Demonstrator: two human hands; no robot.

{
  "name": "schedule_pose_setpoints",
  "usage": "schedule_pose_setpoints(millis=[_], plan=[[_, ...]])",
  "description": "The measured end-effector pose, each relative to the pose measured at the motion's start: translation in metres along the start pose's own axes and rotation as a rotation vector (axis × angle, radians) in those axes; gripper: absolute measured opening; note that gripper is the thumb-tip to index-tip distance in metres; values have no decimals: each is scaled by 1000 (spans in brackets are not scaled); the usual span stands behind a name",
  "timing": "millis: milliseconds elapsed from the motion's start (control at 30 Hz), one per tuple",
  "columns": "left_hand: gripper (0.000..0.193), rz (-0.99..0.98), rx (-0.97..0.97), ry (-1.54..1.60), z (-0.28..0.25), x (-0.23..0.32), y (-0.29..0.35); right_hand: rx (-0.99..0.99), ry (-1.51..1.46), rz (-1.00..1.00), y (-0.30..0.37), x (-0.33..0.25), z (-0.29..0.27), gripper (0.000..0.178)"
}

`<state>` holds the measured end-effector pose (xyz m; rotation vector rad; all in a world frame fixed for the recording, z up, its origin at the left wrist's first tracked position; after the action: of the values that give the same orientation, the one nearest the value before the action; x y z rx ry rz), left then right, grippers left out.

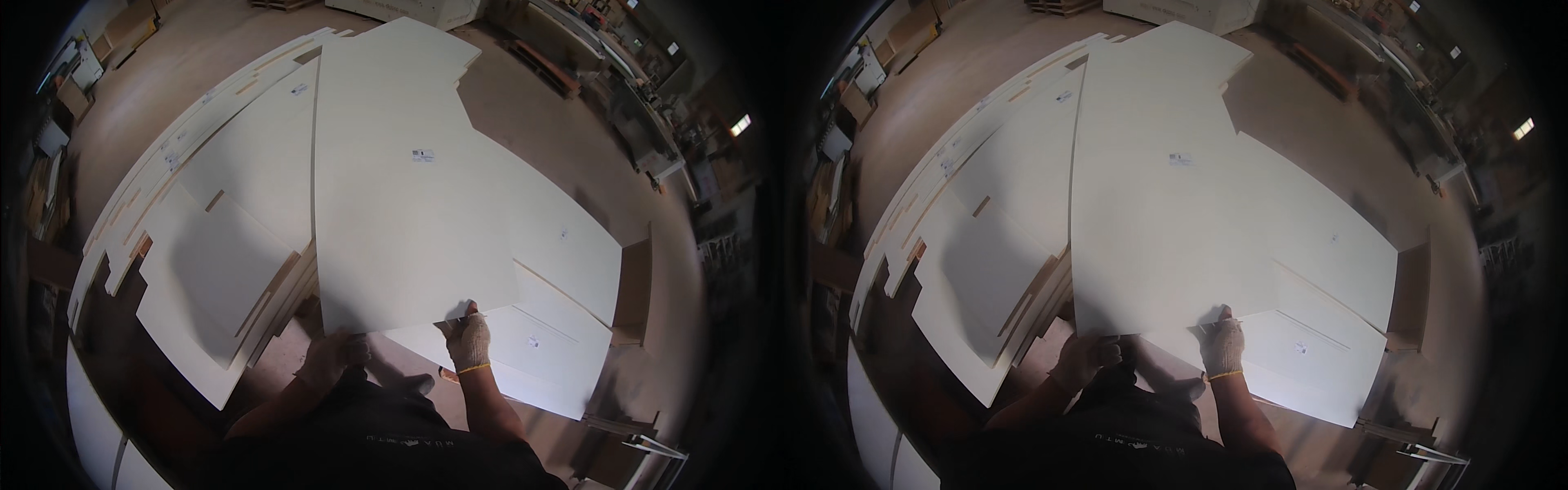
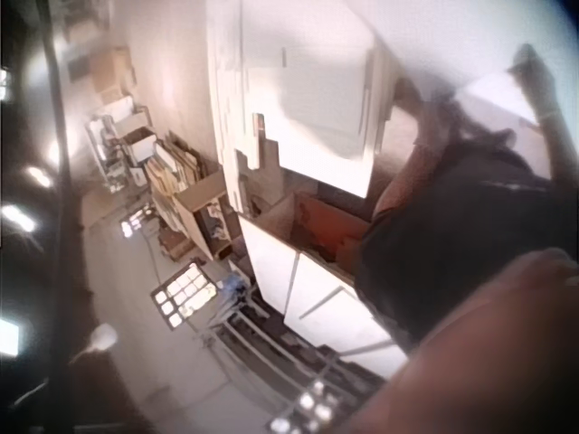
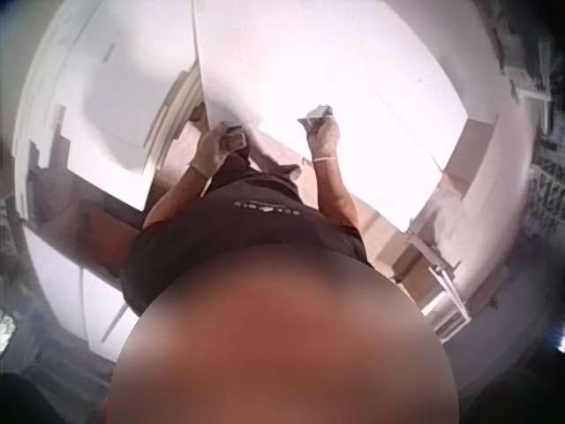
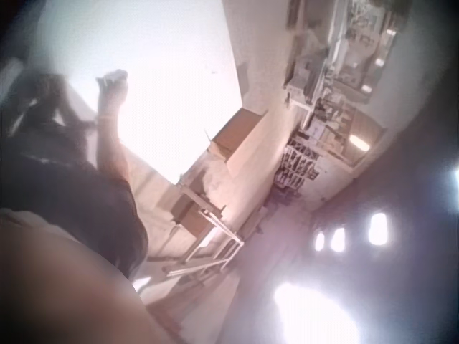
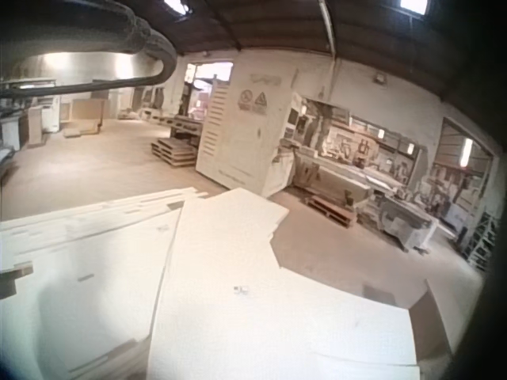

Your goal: The person repeatedly picks up white wood panels from a pile, carries them to a workbench, and places them down. The person also uses a utility knife to cut a strip from a panel and handles a wooden ruler. The person wears gloves throughout the task.

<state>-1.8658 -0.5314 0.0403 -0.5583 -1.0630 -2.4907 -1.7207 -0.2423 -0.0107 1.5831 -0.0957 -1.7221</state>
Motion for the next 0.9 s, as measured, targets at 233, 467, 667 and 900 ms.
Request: schedule_pose_setpoints(millis=[233,467,667,900], plan=[[38,437,186,105,-11,65,4,-546,-405,605,65,38,116,29],[39,488,310,-344,-20,73,-20,-1135,542,127,70,16,168,38],[43,468,430,106,-38,123,-14,-1072,265,186,39,1,142,44],[52,704,785,-56,-35,149,-30,-824,684,-278,7,30,214,44]])
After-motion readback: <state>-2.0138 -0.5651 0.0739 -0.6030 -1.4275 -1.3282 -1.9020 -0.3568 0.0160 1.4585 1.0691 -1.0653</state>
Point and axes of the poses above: each hand's wrist, its own y-axis away from the middle knuckle, its own z-axis out of the palm, x = y × z, the point moved 2 cm from there along -y, towards the middle knuckle, and after that the axes turned 1 degree about z, right-handed, at the moved point
